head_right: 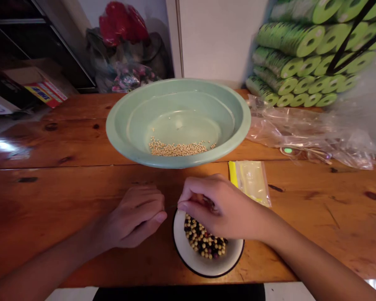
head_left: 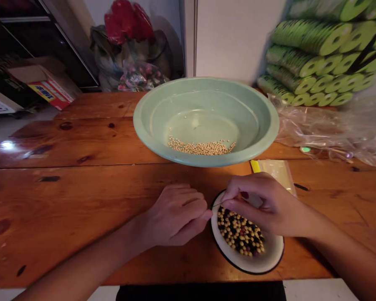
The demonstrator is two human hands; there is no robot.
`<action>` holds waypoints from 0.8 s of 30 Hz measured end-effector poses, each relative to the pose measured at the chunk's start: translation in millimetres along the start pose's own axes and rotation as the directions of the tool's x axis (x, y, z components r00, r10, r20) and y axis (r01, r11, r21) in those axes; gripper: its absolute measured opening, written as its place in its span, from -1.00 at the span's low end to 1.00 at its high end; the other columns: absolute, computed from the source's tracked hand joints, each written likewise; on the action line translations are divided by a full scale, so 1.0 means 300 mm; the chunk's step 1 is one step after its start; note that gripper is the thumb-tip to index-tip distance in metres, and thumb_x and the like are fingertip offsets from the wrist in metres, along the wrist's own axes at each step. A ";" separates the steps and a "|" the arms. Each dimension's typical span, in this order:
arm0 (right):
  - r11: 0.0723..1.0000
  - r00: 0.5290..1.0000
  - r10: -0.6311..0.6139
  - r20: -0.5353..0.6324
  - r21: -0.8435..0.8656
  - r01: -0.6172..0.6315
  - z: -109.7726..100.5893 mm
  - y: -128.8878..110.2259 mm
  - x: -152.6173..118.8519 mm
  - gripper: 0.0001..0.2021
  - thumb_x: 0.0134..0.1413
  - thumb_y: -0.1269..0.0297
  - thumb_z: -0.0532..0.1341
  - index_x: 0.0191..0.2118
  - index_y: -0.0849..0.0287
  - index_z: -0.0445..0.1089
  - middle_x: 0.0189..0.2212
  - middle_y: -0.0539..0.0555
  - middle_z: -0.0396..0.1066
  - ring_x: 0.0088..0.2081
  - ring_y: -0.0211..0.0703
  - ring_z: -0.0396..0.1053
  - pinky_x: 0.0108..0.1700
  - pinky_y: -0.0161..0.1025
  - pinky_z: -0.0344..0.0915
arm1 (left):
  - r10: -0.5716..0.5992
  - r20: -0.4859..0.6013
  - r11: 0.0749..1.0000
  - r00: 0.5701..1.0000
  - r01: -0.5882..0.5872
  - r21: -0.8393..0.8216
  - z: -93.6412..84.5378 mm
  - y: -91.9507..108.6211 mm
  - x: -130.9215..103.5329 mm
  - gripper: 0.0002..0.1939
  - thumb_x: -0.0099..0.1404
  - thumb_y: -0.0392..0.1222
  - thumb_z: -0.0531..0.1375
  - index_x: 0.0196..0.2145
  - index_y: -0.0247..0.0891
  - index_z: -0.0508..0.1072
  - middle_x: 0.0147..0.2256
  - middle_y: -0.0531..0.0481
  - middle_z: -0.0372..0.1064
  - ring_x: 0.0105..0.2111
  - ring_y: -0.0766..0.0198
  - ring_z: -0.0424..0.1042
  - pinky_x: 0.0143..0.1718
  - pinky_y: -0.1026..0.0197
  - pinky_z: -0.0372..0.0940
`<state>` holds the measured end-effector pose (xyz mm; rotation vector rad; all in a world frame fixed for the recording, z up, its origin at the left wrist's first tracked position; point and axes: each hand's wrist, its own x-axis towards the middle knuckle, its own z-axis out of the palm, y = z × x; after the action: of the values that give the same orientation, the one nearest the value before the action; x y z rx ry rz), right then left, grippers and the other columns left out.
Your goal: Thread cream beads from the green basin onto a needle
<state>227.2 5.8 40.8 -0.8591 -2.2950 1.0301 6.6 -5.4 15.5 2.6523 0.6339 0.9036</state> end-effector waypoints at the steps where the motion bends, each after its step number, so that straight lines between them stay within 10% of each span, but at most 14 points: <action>1: 0.999 1.000 0.019 0.024 0.037 -0.020 -0.004 0.001 0.002 -0.86 0.20 0.32 0.14 -0.38 0.21 0.32 -0.58 -0.09 0.25 -0.57 -0.42 0.15 -0.55 -0.43 0.08 | -0.032 0.019 0.997 0.999 0.034 -0.073 -0.001 0.002 -0.003 -0.73 0.33 -0.33 -0.02 -0.54 -0.22 0.11 -0.60 0.11 0.10 -0.55 0.38 0.05 -0.48 0.24 0.00; 12: 0.991 0.992 0.073 -0.099 0.117 -0.061 -0.052 -0.019 -0.002 -0.86 0.17 0.40 0.14 -0.43 0.18 0.28 -0.56 -0.08 0.23 -0.52 -0.37 0.16 -0.52 -0.39 0.12 | -0.128 0.056 0.939 0.990 0.140 -0.314 0.004 0.010 -0.017 -0.71 0.34 -0.31 -0.03 -0.54 -0.21 0.01 -0.59 0.13 -0.04 -0.56 0.38 0.00 -0.48 0.21 -0.06; 19: 0.999 0.981 -0.044 0.188 0.021 0.041 -0.020 -0.024 0.008 -0.90 0.20 0.39 0.12 -0.27 0.21 0.38 -0.41 -0.01 0.39 -0.40 -0.34 0.30 -0.36 -0.36 0.22 | -0.057 0.046 0.989 0.997 0.063 -0.132 0.007 0.020 0.002 -0.69 0.31 -0.34 0.00 -0.58 -0.22 0.04 -0.62 0.15 0.02 -0.58 0.41 0.03 -0.52 0.25 -0.02; 24: 0.998 0.994 -0.030 0.106 -0.048 0.036 -0.011 -0.013 0.007 -0.87 0.22 0.40 0.11 -0.34 0.20 0.38 -0.52 -0.06 0.36 -0.51 -0.38 0.25 -0.48 -0.38 0.15 | -0.103 -0.102 0.991 0.989 0.111 0.077 -0.008 0.011 -0.006 -0.76 0.34 -0.15 0.05 -0.48 -0.26 0.25 -0.60 0.15 0.17 -0.59 0.44 0.12 -0.53 0.29 0.04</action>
<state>226.6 6.8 46.3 -0.8008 -2.4238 1.0312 4.9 -8.9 17.6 2.6285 0.8462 1.0014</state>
